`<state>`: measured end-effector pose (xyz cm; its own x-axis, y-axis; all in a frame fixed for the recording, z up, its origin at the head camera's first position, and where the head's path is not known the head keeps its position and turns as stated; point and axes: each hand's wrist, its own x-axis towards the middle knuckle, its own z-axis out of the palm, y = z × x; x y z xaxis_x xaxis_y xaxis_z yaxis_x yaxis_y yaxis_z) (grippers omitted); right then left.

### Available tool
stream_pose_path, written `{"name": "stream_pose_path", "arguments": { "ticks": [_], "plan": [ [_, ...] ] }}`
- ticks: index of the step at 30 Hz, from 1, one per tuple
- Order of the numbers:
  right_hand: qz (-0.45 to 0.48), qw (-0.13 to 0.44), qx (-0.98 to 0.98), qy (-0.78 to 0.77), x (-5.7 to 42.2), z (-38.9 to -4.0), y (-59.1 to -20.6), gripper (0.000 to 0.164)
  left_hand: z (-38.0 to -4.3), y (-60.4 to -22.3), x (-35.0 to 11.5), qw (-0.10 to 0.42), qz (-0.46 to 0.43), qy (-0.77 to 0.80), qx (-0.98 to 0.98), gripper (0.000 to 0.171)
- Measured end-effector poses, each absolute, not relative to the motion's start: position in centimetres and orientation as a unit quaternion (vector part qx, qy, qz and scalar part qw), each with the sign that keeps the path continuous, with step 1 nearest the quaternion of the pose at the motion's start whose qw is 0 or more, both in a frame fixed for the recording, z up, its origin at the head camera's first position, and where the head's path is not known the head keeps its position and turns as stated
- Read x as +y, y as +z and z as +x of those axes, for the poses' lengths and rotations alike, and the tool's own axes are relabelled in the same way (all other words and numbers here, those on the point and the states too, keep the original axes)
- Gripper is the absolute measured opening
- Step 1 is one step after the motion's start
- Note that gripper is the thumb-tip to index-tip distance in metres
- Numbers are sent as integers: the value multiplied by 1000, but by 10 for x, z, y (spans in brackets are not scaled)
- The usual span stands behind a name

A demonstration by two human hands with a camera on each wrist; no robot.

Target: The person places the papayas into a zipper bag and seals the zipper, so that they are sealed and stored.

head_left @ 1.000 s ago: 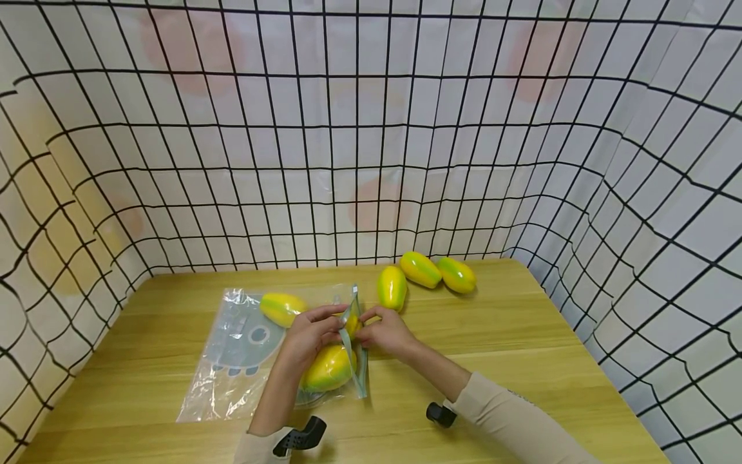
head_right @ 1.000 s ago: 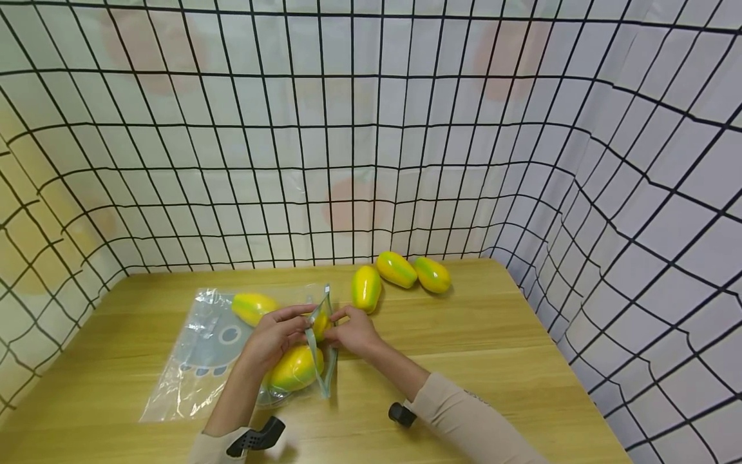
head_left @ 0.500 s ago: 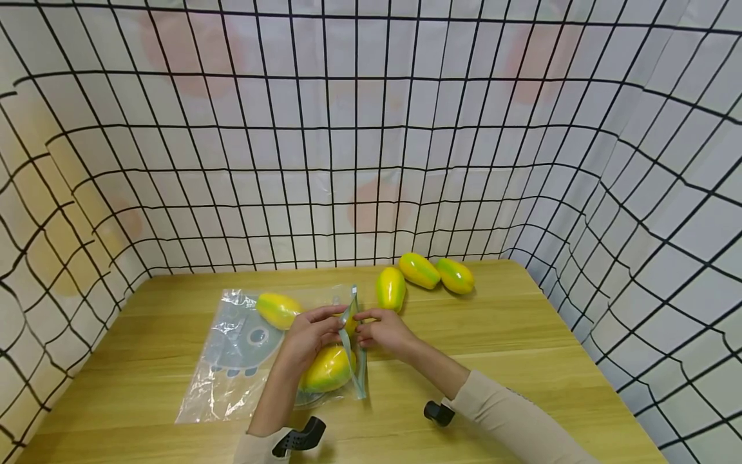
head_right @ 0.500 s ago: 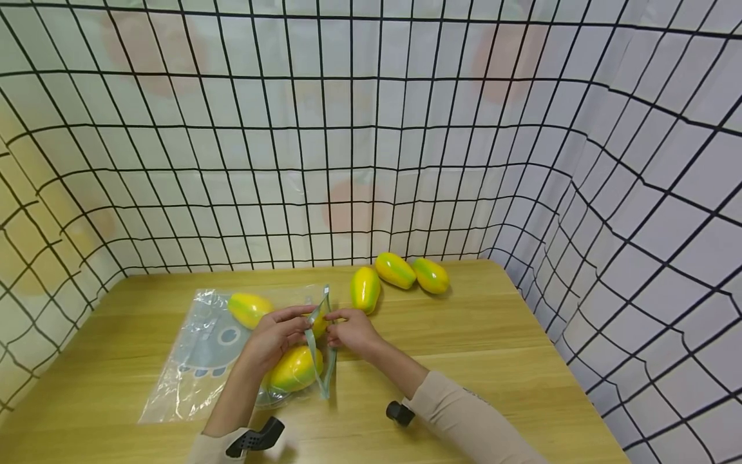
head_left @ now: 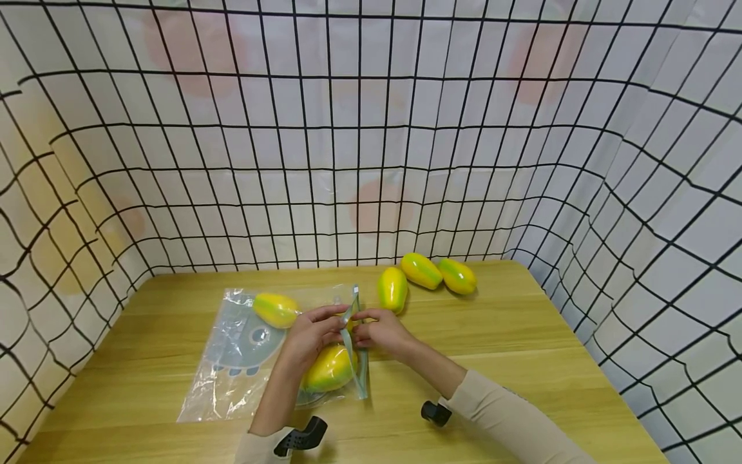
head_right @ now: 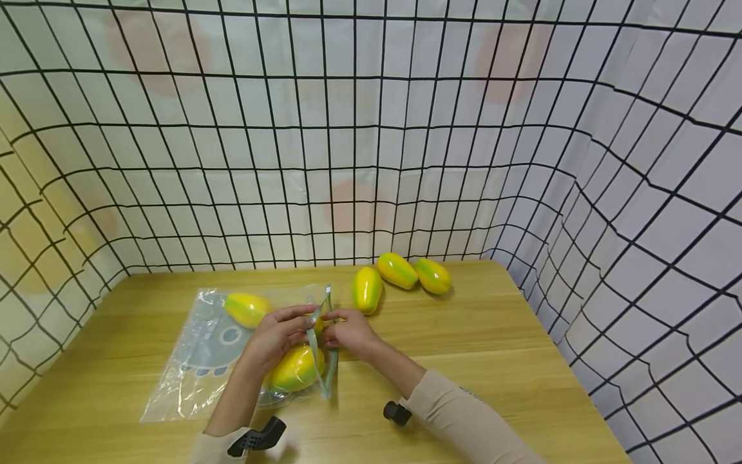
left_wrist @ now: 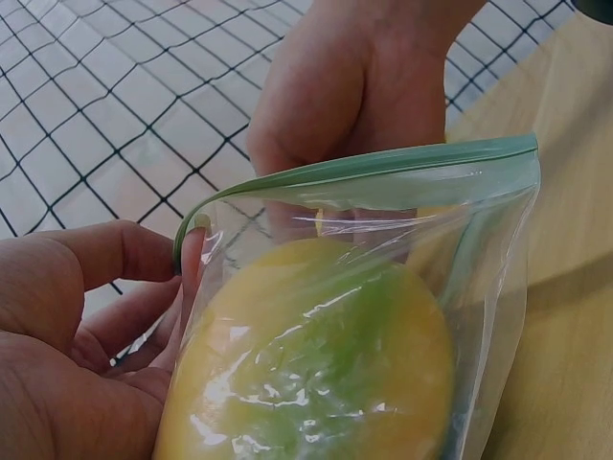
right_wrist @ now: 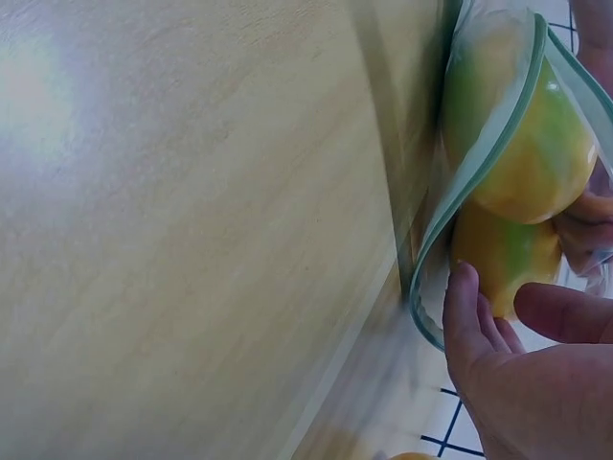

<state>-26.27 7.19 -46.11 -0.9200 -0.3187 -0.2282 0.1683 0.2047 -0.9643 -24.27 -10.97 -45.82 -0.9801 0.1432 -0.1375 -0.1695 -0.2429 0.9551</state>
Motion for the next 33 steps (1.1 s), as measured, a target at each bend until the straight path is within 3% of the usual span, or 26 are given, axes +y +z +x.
{"name": "stream_pose_path", "arguments": {
  "ticks": [15, 24, 33],
  "plan": [
    [-84, 185, 751, -628, 74, -263, -461, 44, -242, -458, -111, 96, -9, 790, 606, 36],
    [-94, 134, 811, -562, 92, -267, -444, 48, -243, -459, -110, 95, -12, 785, 611, 35],
    [-67, 36, 866, -494, 114, -278, -434, 49, -243, -459, -110, 95, -13, 785, 612, 36]
  ]
}}
